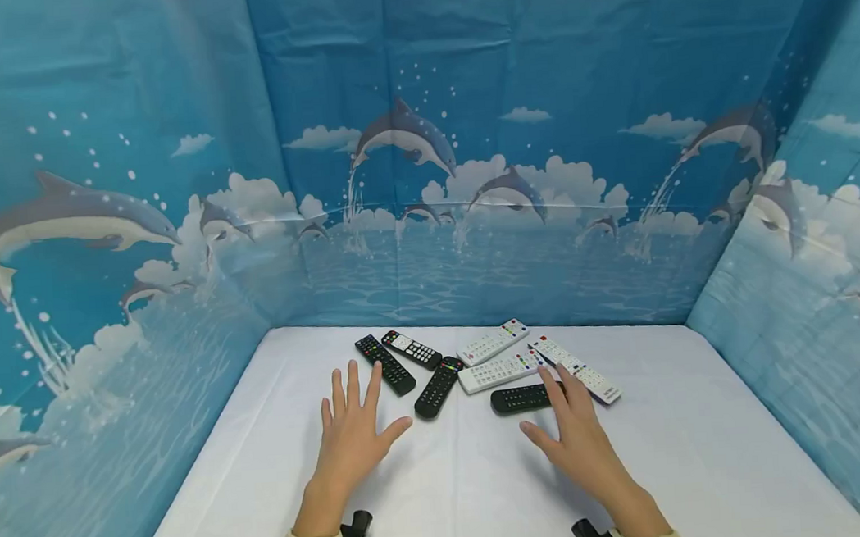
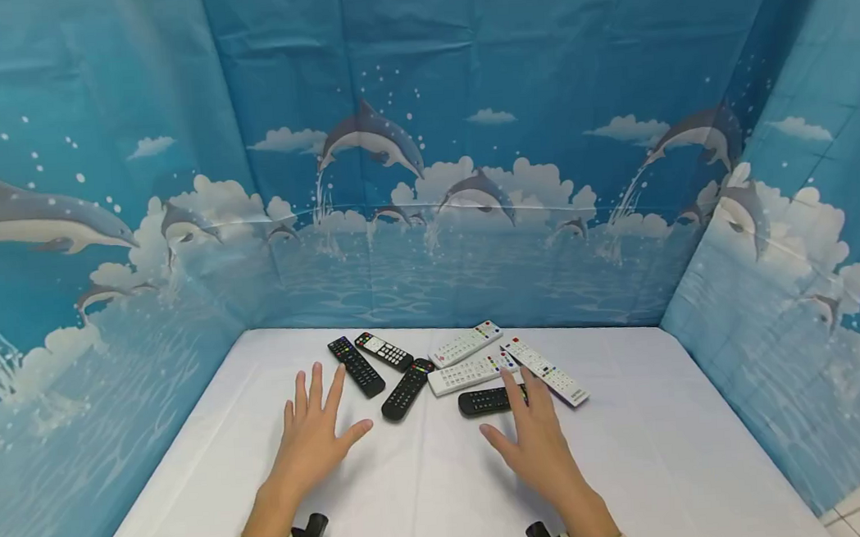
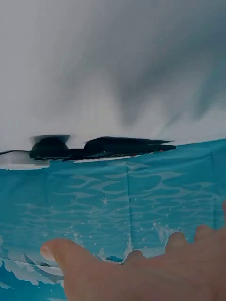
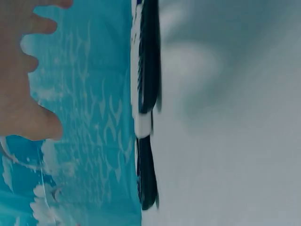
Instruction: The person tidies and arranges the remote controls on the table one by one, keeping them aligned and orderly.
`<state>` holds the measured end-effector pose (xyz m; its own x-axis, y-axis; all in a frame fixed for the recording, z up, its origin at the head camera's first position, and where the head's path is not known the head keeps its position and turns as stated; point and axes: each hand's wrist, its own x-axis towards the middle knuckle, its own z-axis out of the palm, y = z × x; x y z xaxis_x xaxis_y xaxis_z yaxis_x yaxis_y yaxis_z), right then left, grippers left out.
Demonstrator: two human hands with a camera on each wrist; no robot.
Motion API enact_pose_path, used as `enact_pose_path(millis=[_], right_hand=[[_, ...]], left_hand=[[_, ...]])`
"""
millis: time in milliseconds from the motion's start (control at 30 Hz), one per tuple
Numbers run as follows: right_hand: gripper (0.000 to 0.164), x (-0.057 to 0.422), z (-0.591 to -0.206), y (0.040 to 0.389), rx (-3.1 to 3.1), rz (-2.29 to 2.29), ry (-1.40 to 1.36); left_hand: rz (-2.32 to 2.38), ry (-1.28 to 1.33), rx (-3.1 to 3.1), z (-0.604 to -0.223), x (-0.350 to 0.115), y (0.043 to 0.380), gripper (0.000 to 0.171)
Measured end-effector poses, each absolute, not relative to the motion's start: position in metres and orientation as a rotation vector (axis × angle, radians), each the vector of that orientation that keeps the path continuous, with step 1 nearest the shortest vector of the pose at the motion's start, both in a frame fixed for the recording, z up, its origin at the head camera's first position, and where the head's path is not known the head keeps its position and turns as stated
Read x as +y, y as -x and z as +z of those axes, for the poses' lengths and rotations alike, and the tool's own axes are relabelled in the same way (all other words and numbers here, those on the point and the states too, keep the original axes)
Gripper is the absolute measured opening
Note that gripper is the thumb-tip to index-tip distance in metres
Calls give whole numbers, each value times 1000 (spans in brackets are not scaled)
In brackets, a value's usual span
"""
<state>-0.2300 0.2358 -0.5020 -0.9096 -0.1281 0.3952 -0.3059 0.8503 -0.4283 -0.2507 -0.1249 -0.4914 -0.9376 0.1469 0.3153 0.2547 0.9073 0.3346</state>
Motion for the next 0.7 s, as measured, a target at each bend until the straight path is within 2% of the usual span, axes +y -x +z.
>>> enact_pose_path(millis=[300,700], right_hand=[[90,196,-476,260,-2610,936,-554],[84,155,-478,296,-2593,1289,-625]], left_hand=[[-675,427,-2776,-472,-150,283,101],[-808,509,-2697,-478,-168,311,101]])
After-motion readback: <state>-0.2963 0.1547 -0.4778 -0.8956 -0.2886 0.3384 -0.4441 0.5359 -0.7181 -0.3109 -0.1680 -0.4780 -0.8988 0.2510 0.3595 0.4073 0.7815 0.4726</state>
